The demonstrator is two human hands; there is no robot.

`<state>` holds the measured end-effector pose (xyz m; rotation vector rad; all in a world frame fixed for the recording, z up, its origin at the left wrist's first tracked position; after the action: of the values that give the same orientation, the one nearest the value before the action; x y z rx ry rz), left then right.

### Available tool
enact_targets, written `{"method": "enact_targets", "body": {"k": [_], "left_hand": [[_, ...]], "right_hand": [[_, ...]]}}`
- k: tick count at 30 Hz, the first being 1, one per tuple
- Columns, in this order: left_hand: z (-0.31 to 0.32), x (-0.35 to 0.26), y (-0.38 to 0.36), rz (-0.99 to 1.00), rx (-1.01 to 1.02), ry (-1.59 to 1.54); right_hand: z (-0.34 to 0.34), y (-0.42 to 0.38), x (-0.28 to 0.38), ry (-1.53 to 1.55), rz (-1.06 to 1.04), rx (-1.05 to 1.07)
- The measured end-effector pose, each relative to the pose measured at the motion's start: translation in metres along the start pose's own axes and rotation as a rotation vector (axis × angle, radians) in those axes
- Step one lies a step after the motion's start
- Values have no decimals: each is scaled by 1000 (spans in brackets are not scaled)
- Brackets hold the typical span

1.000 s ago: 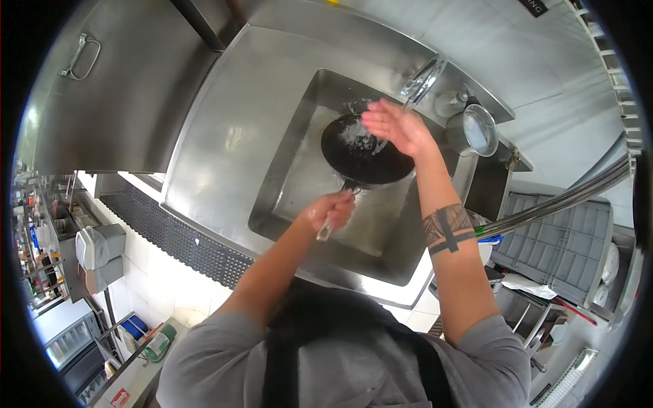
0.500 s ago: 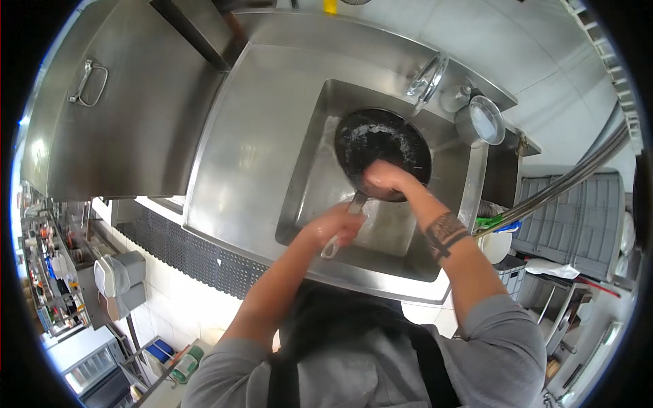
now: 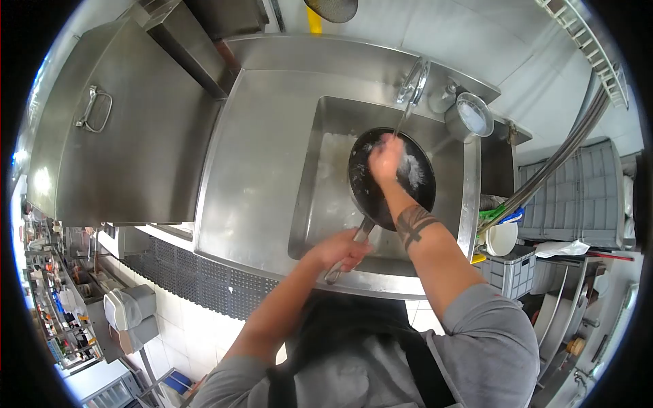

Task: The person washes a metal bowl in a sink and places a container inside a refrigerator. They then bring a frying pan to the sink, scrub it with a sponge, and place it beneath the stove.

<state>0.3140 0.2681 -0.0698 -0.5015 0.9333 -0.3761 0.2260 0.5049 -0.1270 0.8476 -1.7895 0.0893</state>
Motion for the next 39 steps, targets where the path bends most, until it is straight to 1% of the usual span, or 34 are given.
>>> {"method": "enact_targets", "body": {"k": [1,2,4,5,6,7,8,9,10,11,12,13,14,15,17,18,19,20,21,22,23,24,25,26,27,28,29,30,31,32,33,35,37,39], "left_hand": [[2,2,-5,-29,37,-51],[3,4,-4,-33,38,-54],[2,3,5,3,-26,18],[0,1,8,10,-23,21],[-5,1,9,3,-53,-4],[-10,2,7,-8,-84,-33],[-13,5,5,-10,-84,-38],[-17,6,1,13,-58,-106],[-19,6,-3,37,-34,-178],[-18,6,-6,49,-15,-201],[-15,5,-5,49,-26,-210],[-10,7,-3,1,-14,-209],[-6,7,-3,-47,-7,-209],[3,-1,-1,-43,-30,-217],[21,-21,8,-68,-150,111],[23,-25,17,-68,-169,98],[20,-31,29,-106,-311,183],[13,-33,32,-152,-435,278],[1,-27,35,-197,-531,354],[-16,-5,46,-189,-579,326],[-38,16,57,-99,-734,807],[-40,31,54,-66,-874,1284],[-35,26,40,-174,-831,1171],[-25,20,22,-231,-930,1115],[-18,9,9,-335,-927,1148],[-12,2,-6,-427,-910,1179],[-4,-2,-24,-444,-975,1146],[2,-5,-37,-532,-965,1139],[5,-6,-48,-614,-944,1139],[5,-5,-62,-614,-971,1127],[10,-2,-76,-588,-963,1181],[16,4,-98,-566,-980,1231],[25,17,-116,-515,-1042,1266],[28,21,-124,-489,-1057,1226]], "right_hand": [[-1,6,-13,57,184,-204],[6,-2,-15,55,188,-203],[38,-26,-28,682,498,40],[27,-45,12,760,672,217],[17,-62,35,797,785,400],[10,-75,29,665,792,650],[-15,-76,35,343,636,894],[-26,-76,14,92,316,1170],[-41,-71,-6,-190,273,1360],[-58,-53,-16,-519,166,1375],[-64,-31,-57,-613,121,1160],[-59,-9,-85,-733,81,1192],[-52,17,-85,-616,153,945],[-46,36,-82,-492,221,700],[-3,40,-59,-329,132,596],[19,29,-59,26,191,568],[27,-3,-12,386,362,793],[18,-11,-2,569,445,971],[-9,-10,11,824,807,970],[-39,7,23,908,940,828],[-70,36,35,959,882,711],[-84,65,14,848,733,557],[-89,100,-7,818,493,558],[-89,130,-21,639,364,410],[-76,182,-86,119,-276,291],[-67,202,-77,-330,-513,269],[-43,234,-122,-298,-64,577],[-26,243,-157,-286,400,866],[-25,240,-155,5,509,847],[-21,240,-151,295,624,817],[-20,244,-133,302,601,831],[-35,256,-97,624,872,474],[-58,283,-79,1304,685,570],[-106,242,-14,1567,596,406]]}}
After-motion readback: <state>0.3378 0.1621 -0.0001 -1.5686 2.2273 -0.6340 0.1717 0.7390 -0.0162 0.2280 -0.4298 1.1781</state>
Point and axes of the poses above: each hand's wrist, its own y-axis towards the middle knuckle, its own z-axis out of the palm, x = y × z, the point moved 5 cm from there along y, towards the middle knuckle, and after that the axes turned 15 degrees about y, right-handed, at the moved point
